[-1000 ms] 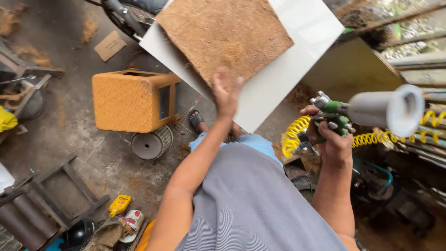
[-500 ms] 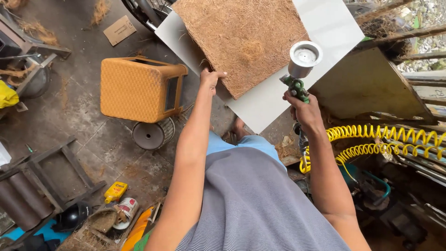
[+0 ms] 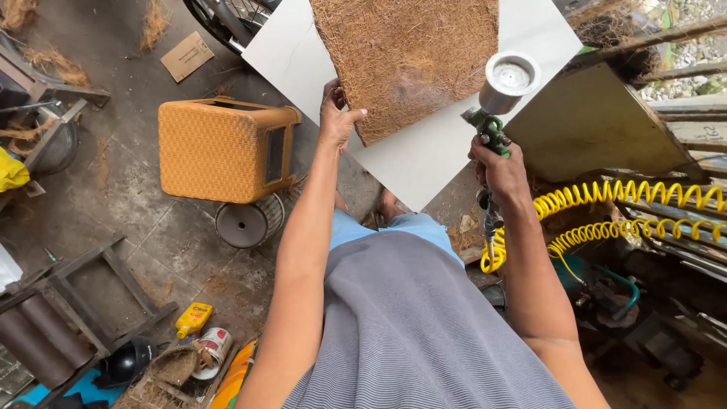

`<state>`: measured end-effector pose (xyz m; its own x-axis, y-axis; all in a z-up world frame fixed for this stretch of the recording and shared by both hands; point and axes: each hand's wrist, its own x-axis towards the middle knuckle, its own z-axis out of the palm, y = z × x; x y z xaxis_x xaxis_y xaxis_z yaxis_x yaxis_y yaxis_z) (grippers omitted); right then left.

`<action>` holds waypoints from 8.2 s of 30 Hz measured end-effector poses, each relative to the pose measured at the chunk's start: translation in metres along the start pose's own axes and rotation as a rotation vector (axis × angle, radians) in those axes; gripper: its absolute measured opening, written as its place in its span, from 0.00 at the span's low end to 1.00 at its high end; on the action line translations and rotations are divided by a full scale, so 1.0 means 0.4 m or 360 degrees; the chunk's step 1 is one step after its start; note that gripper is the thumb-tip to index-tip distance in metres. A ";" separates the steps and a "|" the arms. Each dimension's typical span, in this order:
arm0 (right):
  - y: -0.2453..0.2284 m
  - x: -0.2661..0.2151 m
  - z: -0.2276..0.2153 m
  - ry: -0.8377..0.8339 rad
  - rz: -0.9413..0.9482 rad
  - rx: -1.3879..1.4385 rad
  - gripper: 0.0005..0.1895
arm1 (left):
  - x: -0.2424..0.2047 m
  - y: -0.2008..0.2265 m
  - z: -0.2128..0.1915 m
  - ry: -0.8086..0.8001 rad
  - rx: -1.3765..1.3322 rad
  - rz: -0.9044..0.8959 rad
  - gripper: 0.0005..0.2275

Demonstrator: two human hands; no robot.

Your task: Applying a spray coating to fibrous pads using a pneumatic spray gun and stacking them on a work surface.

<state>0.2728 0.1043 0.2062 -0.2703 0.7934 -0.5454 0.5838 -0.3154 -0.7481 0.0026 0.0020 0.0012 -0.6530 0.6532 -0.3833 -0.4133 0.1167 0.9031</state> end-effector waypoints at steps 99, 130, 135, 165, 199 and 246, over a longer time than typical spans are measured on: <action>0.359 -0.172 0.079 0.1130 0.0404 0.0836 0.21 | 0.014 0.170 0.120 -0.0629 -0.0413 -0.0730 0.14; 0.085 -0.316 0.070 0.0631 -0.0364 0.0525 0.12 | -0.131 0.196 0.360 -0.0602 -0.1068 -0.0897 0.08; 0.143 -0.291 0.079 0.0730 -0.0257 0.0603 0.13 | -0.136 0.192 0.375 -0.0624 -0.1020 -0.0897 0.09; 0.260 -0.209 -0.062 0.1072 -0.0026 0.0917 0.12 | -0.074 0.197 0.274 -0.0529 -0.0956 -0.0935 0.06; 0.519 -0.098 -0.078 0.0849 0.0196 0.0860 0.12 | 0.399 0.029 0.031 -0.0267 0.1558 0.0115 0.36; -0.235 -0.009 -0.064 0.0682 0.0081 0.0932 0.08 | 0.208 0.639 0.484 -0.1377 0.1263 0.1630 0.07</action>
